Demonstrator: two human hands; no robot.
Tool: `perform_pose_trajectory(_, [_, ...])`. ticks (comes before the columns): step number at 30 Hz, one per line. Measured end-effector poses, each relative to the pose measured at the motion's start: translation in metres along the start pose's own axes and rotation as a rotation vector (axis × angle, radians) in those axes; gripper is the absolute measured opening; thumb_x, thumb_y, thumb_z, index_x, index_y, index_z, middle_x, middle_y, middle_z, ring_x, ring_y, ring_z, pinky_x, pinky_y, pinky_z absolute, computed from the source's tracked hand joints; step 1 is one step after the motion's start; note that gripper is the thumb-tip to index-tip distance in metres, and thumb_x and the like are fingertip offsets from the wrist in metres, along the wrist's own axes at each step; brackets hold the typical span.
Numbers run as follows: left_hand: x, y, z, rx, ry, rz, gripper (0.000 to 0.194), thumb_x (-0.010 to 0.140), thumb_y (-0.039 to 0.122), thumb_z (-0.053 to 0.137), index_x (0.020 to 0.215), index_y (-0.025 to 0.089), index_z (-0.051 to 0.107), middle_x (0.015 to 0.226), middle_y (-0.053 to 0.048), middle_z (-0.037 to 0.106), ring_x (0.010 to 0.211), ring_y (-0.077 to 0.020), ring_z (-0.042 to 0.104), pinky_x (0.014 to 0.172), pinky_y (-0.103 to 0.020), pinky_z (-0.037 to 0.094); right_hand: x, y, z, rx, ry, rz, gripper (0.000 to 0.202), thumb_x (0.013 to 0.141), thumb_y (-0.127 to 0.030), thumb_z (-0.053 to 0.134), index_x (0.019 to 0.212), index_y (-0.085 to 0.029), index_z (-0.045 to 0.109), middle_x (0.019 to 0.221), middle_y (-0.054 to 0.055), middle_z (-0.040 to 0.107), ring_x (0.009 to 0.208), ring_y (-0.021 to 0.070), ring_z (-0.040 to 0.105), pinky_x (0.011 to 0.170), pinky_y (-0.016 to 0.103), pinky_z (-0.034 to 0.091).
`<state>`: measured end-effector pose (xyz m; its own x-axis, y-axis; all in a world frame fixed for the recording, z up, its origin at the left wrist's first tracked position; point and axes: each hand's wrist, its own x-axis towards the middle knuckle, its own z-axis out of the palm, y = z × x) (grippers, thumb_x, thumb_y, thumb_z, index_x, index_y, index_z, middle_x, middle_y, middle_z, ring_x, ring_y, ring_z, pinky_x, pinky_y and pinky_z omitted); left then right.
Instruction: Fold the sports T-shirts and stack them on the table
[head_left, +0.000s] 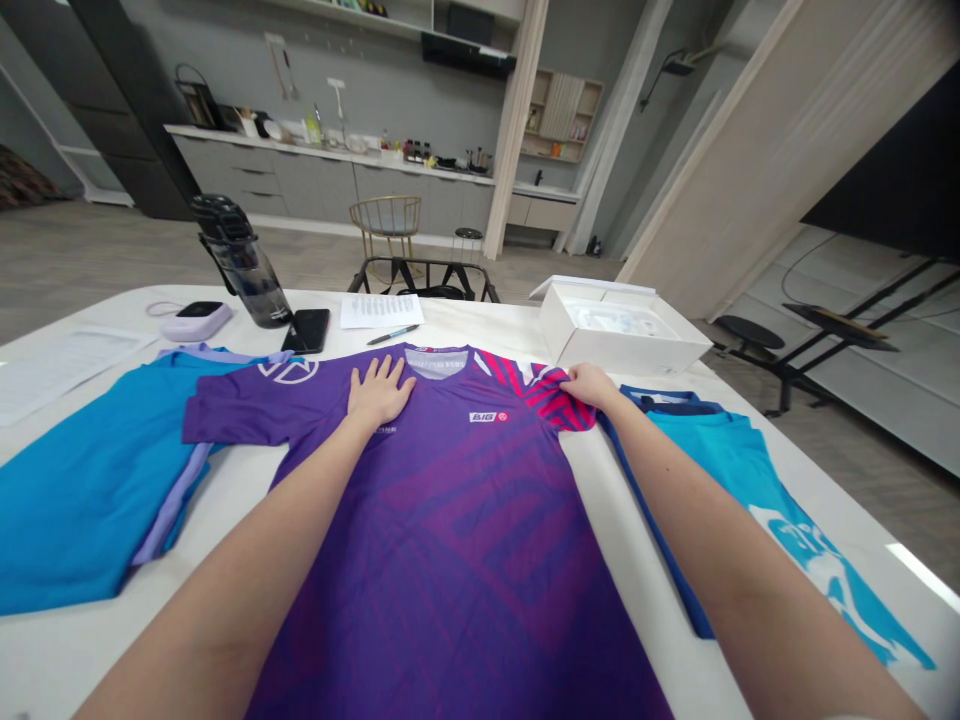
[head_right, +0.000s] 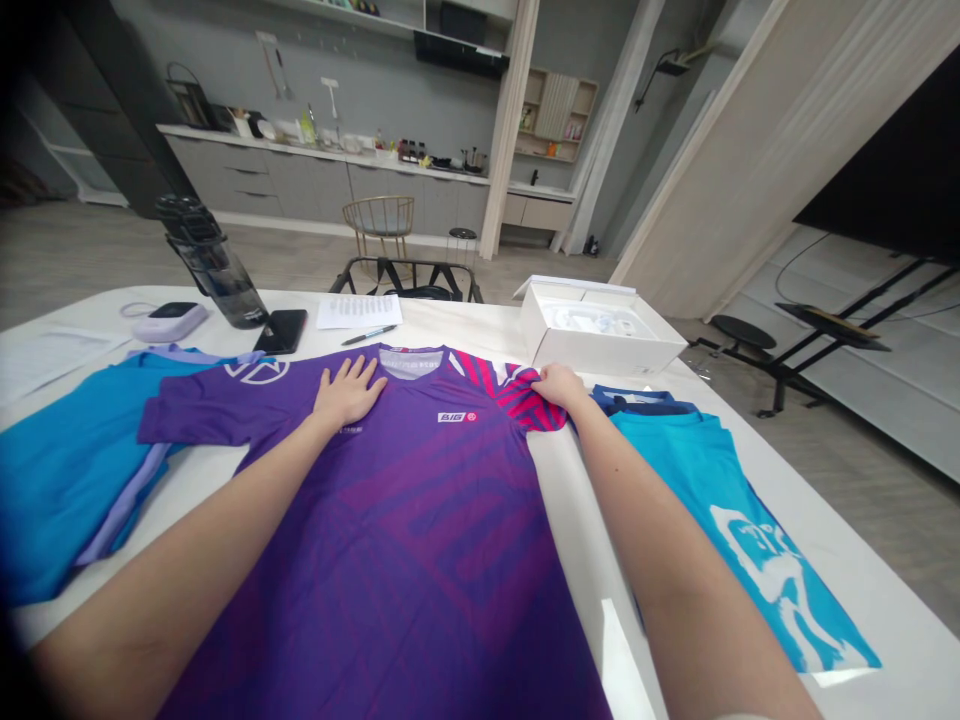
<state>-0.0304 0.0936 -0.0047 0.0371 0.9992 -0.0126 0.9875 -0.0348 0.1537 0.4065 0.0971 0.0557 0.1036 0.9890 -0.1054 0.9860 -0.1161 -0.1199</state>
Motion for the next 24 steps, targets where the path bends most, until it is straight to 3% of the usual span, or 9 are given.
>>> perform_pose_trajectory(4, [0.006,0.004,-0.001,-0.002,-0.002,0.005,0.075,0.099,0.064,0.011,0.163,0.027,0.023,0.17,-0.003,0.018,0.157,-0.0288,0.013,0.125,-0.06,0.011,-0.001,0.002,0.004,0.004,0.114,-0.039,0.014,0.085,-0.024,0.055,0.077,-0.019,0.066,0.073,0.005,0.067,0.073,0.0189,0.062,0.063,0.026,0.04])
perform_pose_trajectory(8, [0.012,0.005,0.0,0.003,0.002,0.021,0.075,0.099,0.063,0.012,0.163,0.026,0.023,0.169,-0.003,0.019,0.157,-0.0274,0.014,0.126,-0.057,0.012,-0.002,0.002,0.005,-0.005,0.141,-0.011,0.019,0.083,-0.023,0.06,0.101,-0.019,0.066,0.091,0.008,0.072,0.084,0.0228,0.064,0.067,0.028,0.041])
perform_pose_trajectory(12, [0.014,0.004,0.001,0.011,0.014,0.033,0.075,0.099,0.063,0.012,0.163,0.026,0.023,0.169,-0.003,0.019,0.157,-0.0276,0.014,0.125,-0.057,0.012,-0.005,-0.003,0.002,0.05,0.05,0.071,0.048,0.081,-0.04,0.072,0.122,-0.019,0.061,0.102,0.011,0.073,0.089,0.026,0.067,0.071,0.03,0.046])
perform_pose_trajectory(15, [0.013,0.003,0.001,0.009,0.017,0.038,0.075,0.099,0.064,0.011,0.163,0.025,0.023,0.169,-0.003,0.019,0.157,-0.0279,0.014,0.125,-0.058,0.012,-0.005,-0.006,0.003,0.149,0.004,0.022,0.042,0.091,-0.056,0.06,0.107,-0.018,0.07,0.096,0.011,0.074,0.092,0.0259,0.068,0.077,0.03,0.047])
perform_pose_trajectory(17, [0.013,0.003,0.001,0.005,0.013,0.039,0.076,0.099,0.063,0.011,0.163,0.025,0.023,0.169,-0.003,0.019,0.157,-0.0277,0.014,0.125,-0.058,0.011,-0.004,-0.005,0.004,0.165,0.074,0.031,0.042,0.102,-0.048,0.043,0.105,-0.017,0.072,0.101,0.013,0.075,0.099,0.0266,0.069,0.084,0.031,0.047])
perform_pose_trajectory(20, [0.012,0.004,0.001,0.004,0.01,0.034,0.076,0.099,0.063,0.011,0.163,0.025,0.023,0.169,-0.002,0.018,0.157,-0.0276,0.014,0.125,-0.058,0.011,-0.004,-0.001,0.006,0.105,0.206,0.149,0.037,0.101,-0.027,0.041,0.129,-0.015,0.063,0.122,0.018,0.07,0.111,0.0285,0.066,0.089,0.034,0.047])
perform_pose_trajectory(22, [0.012,0.004,0.001,0.008,0.01,0.035,0.075,0.099,0.063,0.011,0.163,0.025,0.023,0.169,-0.003,0.018,0.157,-0.0276,0.014,0.125,-0.058,0.011,-0.004,0.001,0.005,0.038,0.171,0.192,0.041,0.097,-0.027,0.051,0.136,-0.015,0.058,0.129,0.019,0.067,0.115,0.0301,0.065,0.09,0.036,0.048])
perform_pose_trajectory(24, [0.013,0.004,0.001,0.01,0.012,0.039,0.075,0.099,0.063,0.011,0.163,0.025,0.024,0.17,-0.003,0.018,0.157,-0.0277,0.014,0.125,-0.058,0.011,-0.004,0.0,0.004,-0.005,0.062,0.158,0.04,0.094,-0.037,0.058,0.129,-0.017,0.063,0.127,0.017,0.068,0.114,0.0307,0.065,0.09,0.036,0.048])
